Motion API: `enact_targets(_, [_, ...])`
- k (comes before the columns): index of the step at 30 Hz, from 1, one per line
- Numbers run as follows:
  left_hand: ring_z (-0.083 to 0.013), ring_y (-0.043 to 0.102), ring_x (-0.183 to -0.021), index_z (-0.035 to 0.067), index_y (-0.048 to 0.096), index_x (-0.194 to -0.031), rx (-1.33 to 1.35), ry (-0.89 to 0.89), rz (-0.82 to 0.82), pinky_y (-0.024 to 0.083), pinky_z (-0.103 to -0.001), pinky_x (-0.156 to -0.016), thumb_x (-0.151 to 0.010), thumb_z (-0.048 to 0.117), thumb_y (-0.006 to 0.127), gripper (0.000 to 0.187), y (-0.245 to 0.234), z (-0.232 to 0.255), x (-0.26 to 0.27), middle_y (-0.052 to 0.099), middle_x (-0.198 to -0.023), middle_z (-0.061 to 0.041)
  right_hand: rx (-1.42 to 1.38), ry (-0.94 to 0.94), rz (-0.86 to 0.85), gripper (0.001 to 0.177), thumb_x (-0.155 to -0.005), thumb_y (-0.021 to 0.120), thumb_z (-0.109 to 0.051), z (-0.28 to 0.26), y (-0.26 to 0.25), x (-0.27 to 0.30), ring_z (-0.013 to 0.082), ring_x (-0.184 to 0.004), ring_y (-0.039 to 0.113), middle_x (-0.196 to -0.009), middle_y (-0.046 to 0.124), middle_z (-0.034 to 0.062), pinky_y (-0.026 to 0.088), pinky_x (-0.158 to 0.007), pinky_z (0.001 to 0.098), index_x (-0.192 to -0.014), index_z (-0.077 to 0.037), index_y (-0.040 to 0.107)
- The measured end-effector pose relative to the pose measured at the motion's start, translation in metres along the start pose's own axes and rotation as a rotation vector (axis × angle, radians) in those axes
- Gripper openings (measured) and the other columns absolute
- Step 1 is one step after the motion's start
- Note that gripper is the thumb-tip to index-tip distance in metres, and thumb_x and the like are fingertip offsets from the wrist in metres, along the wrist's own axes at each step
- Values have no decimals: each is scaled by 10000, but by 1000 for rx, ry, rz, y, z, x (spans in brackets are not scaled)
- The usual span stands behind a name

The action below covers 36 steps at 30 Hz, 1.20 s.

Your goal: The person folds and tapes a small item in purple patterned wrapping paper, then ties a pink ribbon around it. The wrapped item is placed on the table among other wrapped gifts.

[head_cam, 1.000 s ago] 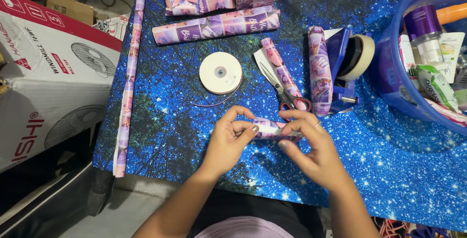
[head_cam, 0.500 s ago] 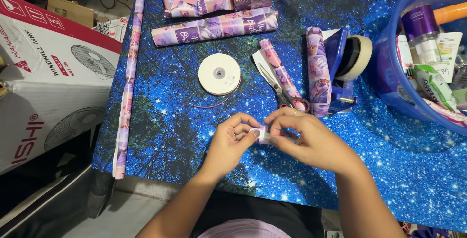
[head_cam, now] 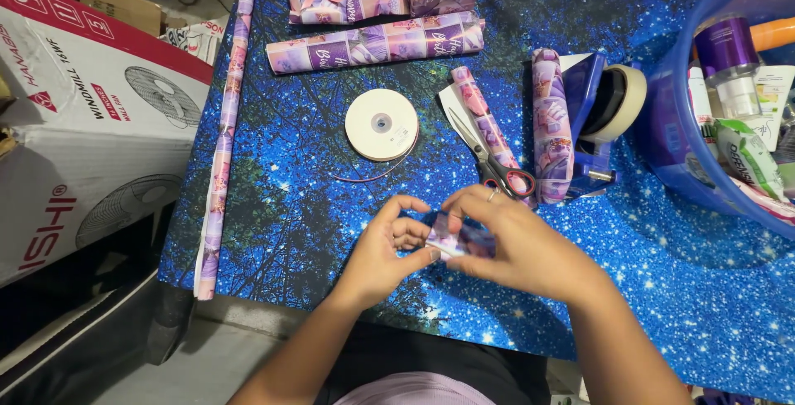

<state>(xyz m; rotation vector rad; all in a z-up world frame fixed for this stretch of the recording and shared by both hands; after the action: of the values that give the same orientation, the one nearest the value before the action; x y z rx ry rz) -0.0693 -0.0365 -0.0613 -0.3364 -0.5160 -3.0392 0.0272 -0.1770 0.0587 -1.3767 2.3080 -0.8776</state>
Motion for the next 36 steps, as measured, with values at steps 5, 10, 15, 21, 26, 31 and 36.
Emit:
enact_targets(5, [-124,687,-911,30,472,-1267,277,-28,49,546,-250,-789,-890,-66,714,459,-1,-16,-6,713,-1016,-125,17,319,41,605,-710,843,-114,15,20,19,268,-905,696,-1076,635,113,563,-786,359,-1238,-92,549])
enact_targets(10, [-97,681,-923,53,459,-1236,349,37,74,556,-244,-814,-858,-69,723,477,8,-11,-17,694,-1016,-81,55,243,320,574,-747,845,-90,29,31,37,260,-1039,727,-1161,679,119,579,-846,361,-1181,-35,472])
enact_targets(15, [-61,643,-875,61,494,-1220,69,149,64,511,-210,-786,-912,-7,729,393,16,-4,-16,737,-961,-76,-189,234,447,539,-812,773,-12,52,37,57,248,-1110,722,-1287,618,181,607,-832,353,-1180,-41,380])
enact_targets(21, [-55,644,-843,50,515,-1191,280,71,96,492,-206,-727,-935,34,707,320,18,-12,-21,741,-939,-71,-146,55,452,533,-862,759,10,58,50,57,263,-1170,685,-1331,624,221,585,-949,354,-1215,-38,362])
enact_targets(26, [-54,642,-816,47,514,-1171,242,60,123,478,-199,-692,-919,49,737,336,16,-12,-23,737,-897,-68,-112,79,464,548,-844,778,-10,63,52,59,225,-1159,697,-1355,633,233,590,-935,335,-1206,-40,368])
enact_targets(31, [-41,609,-761,48,513,-1169,206,82,124,458,-205,-649,-909,26,733,341,15,-12,-27,720,-855,-59,-28,72,455,541,-830,801,-31,63,55,60,206,-1053,703,-1345,657,217,590,-884,325,-1197,-37,404])
enact_targets(36, [-50,603,-728,31,522,-1162,264,43,134,442,-211,-624,-916,6,702,307,12,-16,-28,703,-818,-65,-60,27,427,472,-850,784,-24,58,55,58,220,-1109,718,-1329,666,209,609,-877,320,-1173,-35,440])
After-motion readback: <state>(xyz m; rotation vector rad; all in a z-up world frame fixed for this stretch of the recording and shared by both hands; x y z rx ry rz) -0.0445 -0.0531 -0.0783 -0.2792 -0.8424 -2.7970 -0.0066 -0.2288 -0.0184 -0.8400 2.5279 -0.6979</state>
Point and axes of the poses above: each hand's wrist, its own x-axis away from the middle knuckle, its own y-axis out of the palm, z = x × y, the point moved 4 cm from there along -x, towards the middle knuckle
